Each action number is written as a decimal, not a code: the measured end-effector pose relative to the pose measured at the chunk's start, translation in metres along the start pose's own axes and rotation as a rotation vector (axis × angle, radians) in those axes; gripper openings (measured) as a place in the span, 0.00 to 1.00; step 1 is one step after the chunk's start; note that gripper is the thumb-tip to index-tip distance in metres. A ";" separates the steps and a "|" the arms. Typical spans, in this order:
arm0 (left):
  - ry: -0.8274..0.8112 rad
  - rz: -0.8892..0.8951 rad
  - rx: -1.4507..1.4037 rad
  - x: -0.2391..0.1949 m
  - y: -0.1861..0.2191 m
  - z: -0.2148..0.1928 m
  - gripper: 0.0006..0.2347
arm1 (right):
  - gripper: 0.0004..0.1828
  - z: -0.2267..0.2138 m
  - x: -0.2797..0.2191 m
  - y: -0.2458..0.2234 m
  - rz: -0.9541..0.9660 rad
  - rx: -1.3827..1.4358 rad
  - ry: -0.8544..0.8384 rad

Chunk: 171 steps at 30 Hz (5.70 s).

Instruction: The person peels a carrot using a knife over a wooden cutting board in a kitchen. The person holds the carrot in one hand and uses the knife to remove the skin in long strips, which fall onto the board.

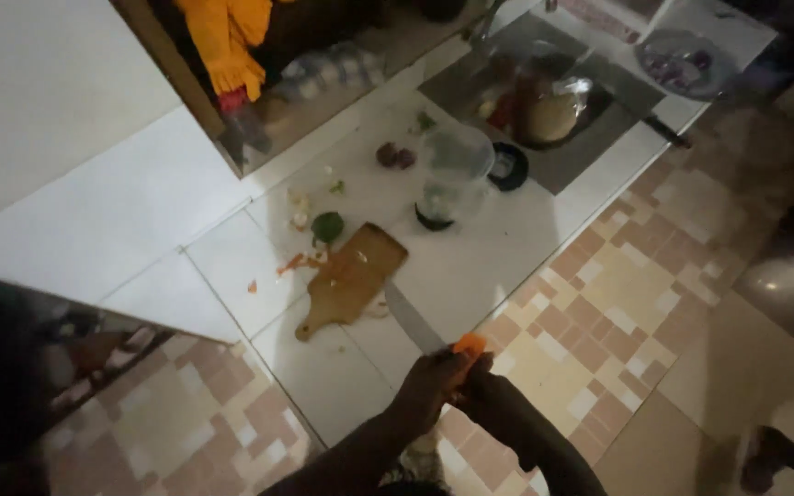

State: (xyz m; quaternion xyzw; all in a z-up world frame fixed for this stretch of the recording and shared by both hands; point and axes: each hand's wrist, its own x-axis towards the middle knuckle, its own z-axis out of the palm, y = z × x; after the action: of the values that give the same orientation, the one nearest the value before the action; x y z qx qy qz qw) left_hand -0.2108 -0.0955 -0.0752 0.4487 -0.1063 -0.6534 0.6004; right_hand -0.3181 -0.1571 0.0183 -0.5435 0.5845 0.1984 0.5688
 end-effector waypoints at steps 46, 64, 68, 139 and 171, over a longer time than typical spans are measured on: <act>0.237 0.670 -0.115 0.239 0.164 0.110 0.23 | 0.15 -0.282 0.208 -0.199 -1.508 -0.865 0.598; 0.474 0.500 -0.086 0.232 0.183 0.071 0.21 | 0.34 -0.269 0.162 -0.224 -1.143 -0.404 0.284; 0.376 0.567 -0.059 0.238 0.177 0.052 0.19 | 0.41 -0.265 0.168 -0.226 -0.918 -0.427 0.209; 0.447 0.424 -0.114 0.239 0.177 0.028 0.19 | 0.19 -0.229 0.244 -0.210 -0.679 0.296 -0.318; 0.448 0.411 -0.069 0.238 0.180 0.023 0.18 | 0.17 -0.224 0.253 -0.211 -0.799 0.254 -0.439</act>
State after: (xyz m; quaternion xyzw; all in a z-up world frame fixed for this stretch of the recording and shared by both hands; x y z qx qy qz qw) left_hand -0.0739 -0.3606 -0.0494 0.5301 -0.0375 -0.4065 0.7432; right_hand -0.1771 -0.5212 -0.0613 -0.5972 0.2151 0.0009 0.7727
